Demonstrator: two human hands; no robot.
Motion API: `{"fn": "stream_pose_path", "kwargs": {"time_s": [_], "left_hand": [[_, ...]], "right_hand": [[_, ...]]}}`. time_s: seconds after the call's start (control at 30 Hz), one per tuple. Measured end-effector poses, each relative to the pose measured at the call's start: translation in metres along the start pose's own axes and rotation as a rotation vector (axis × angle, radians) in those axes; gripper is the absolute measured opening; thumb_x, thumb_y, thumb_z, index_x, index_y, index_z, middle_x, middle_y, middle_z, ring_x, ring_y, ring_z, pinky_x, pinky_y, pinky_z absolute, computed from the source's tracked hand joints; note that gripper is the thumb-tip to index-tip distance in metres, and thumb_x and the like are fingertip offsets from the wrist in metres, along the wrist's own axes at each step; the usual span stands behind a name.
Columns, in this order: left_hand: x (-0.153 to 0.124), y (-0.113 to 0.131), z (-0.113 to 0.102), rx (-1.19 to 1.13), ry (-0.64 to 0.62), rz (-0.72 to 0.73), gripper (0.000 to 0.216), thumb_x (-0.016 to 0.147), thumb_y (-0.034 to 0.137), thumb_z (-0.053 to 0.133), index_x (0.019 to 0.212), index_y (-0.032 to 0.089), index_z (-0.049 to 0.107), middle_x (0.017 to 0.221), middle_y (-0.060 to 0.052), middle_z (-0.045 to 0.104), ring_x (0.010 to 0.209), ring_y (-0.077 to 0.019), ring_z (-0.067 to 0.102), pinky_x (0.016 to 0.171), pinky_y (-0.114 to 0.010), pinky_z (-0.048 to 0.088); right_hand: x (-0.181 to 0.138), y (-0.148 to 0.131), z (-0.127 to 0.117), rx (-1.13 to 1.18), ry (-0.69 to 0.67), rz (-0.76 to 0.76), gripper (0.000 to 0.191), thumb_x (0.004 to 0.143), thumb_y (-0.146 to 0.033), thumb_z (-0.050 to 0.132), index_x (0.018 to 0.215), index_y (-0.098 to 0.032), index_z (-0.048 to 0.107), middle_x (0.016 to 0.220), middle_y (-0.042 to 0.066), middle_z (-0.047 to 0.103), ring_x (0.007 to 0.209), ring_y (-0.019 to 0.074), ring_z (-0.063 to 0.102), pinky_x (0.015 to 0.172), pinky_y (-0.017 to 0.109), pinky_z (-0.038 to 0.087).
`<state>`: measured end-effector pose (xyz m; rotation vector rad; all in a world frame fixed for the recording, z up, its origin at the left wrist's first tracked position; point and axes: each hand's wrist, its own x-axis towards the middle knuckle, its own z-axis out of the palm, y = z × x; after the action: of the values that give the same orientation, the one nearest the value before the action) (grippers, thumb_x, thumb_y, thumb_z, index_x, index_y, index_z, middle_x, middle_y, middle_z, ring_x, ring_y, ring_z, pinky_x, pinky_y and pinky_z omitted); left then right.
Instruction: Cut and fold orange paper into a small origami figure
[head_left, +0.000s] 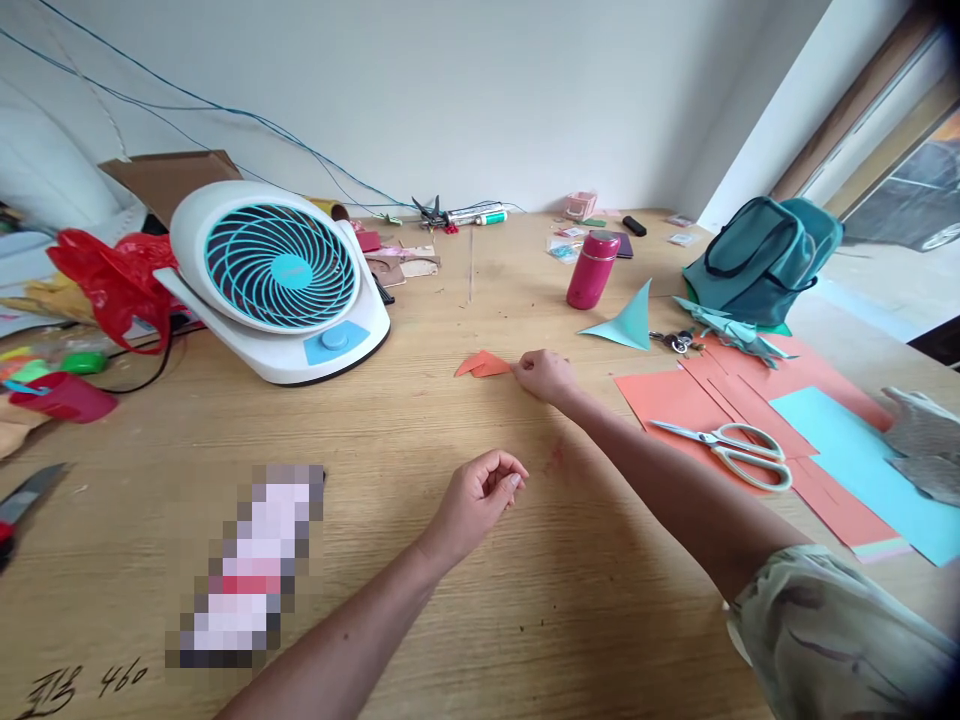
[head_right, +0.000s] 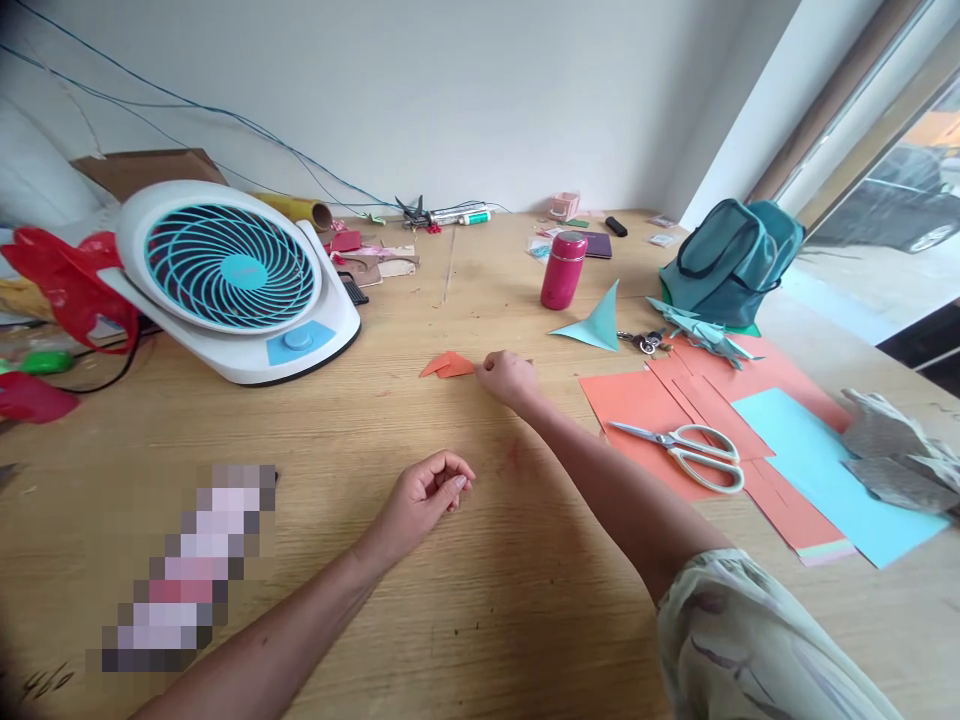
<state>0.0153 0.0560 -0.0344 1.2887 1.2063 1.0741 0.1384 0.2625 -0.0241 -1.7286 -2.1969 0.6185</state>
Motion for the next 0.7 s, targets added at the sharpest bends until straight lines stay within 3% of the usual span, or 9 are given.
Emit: {"fn": "stream_pose_path", "kwargs": {"time_s": [0.23,0.37,0.5,0.7], "left_hand": [[0.0,-0.003,0.0,0.05,-0.014,0.018,0.009,0.087,0.024,0.057,0.087,0.017,0.063,0.074,0.001,0.059,0.059,-0.0081,0.05,0.055,-0.02,0.04],[-0.001,-0.005,0.0,0.086,-0.021,0.033,0.01,0.088,0.023,0.056,0.087,0.017,0.063,0.071,0.001,0.058,0.059,-0.0089,0.05,0.056,-0.02,0.04],[-0.002,-0.004,0.0,0.128,-0.029,0.049,0.009,0.088,0.022,0.056,0.087,0.018,0.064,0.071,0.001,0.058,0.061,-0.0098,0.051,0.058,-0.021,0.04],[-0.002,-0.001,0.001,0.17,-0.034,0.062,0.01,0.088,0.02,0.055,0.088,0.018,0.065,0.071,0.001,0.059,0.061,-0.0102,0.051,0.058,-0.021,0.04]], "right_hand": [[-0.004,0.006,-0.001,-0.118,0.109,-0.142,0.024,0.097,-0.034,0.056,0.111,-0.017,0.064,0.105,0.008,0.068,0.096,0.0225,0.064,0.094,0.046,0.045],[-0.008,0.004,0.0,-0.128,0.145,-0.356,0.031,0.096,-0.026,0.051,0.124,-0.019,0.062,0.125,0.013,0.064,0.112,0.0272,0.057,0.096,0.042,0.039],[-0.005,0.001,0.006,-0.159,0.085,-0.56,0.038,0.094,-0.02,0.05,0.13,-0.02,0.063,0.139,0.012,0.059,0.122,0.0297,0.051,0.099,0.042,0.037],[-0.008,0.002,0.011,-0.222,-0.005,-0.647,0.04,0.101,-0.027,0.041,0.135,-0.017,0.061,0.146,0.011,0.056,0.127,0.0315,0.049,0.105,0.048,0.033]]}}
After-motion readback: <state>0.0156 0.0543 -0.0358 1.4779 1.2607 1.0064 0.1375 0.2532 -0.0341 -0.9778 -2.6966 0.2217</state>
